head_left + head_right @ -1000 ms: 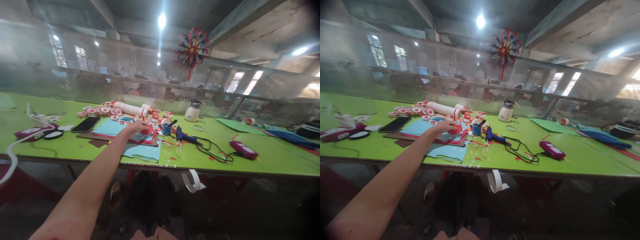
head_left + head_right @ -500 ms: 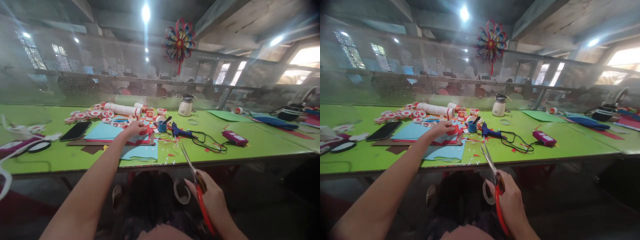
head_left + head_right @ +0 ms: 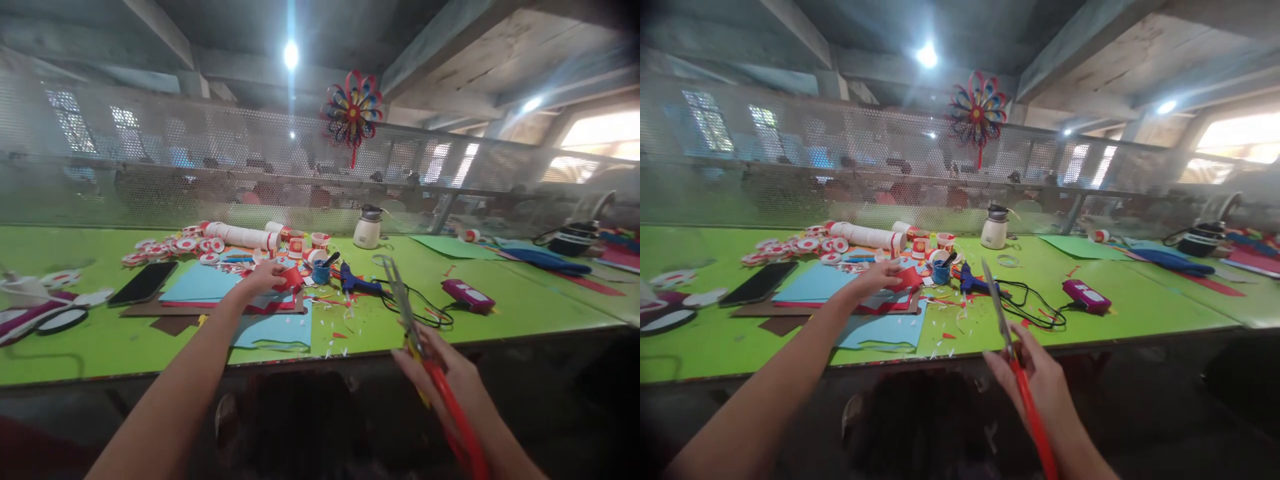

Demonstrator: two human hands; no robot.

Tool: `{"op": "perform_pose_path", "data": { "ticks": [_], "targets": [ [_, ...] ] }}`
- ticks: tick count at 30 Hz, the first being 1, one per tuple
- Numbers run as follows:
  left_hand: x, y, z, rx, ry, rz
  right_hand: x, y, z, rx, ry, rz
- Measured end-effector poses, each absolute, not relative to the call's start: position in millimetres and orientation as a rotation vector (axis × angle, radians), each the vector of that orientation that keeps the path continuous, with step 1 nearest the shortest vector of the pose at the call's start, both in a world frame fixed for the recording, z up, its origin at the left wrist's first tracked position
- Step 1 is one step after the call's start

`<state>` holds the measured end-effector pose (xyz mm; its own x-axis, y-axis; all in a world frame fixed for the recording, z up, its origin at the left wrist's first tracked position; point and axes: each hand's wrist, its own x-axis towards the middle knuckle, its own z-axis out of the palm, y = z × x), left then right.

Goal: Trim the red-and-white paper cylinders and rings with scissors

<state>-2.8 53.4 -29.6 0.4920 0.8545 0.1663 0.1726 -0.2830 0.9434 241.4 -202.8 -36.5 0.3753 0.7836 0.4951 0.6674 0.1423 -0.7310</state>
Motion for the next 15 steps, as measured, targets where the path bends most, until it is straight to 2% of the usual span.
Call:
{"op": "perform_pose_path", "data": {
  "ticks": [3, 5, 11, 15],
  "targets": [
    [-5, 50, -27, 1.611, 0.775, 0.739, 264, -174, -3, -1.603, -1.597, 0.166],
    [-8, 50, -27, 1.539, 0.732, 0.713, 273, -152, 3, -1.601, -1.65, 0.072],
    [-12, 55, -32, 1.387, 0.625, 0.705, 272, -107, -26, -1.62, -2.067, 0.111],
    [-11, 52, -30, 1.311, 0.739, 0.709, 268, -97, -38, -1.668, -2.156, 0.166]
  ]
}}
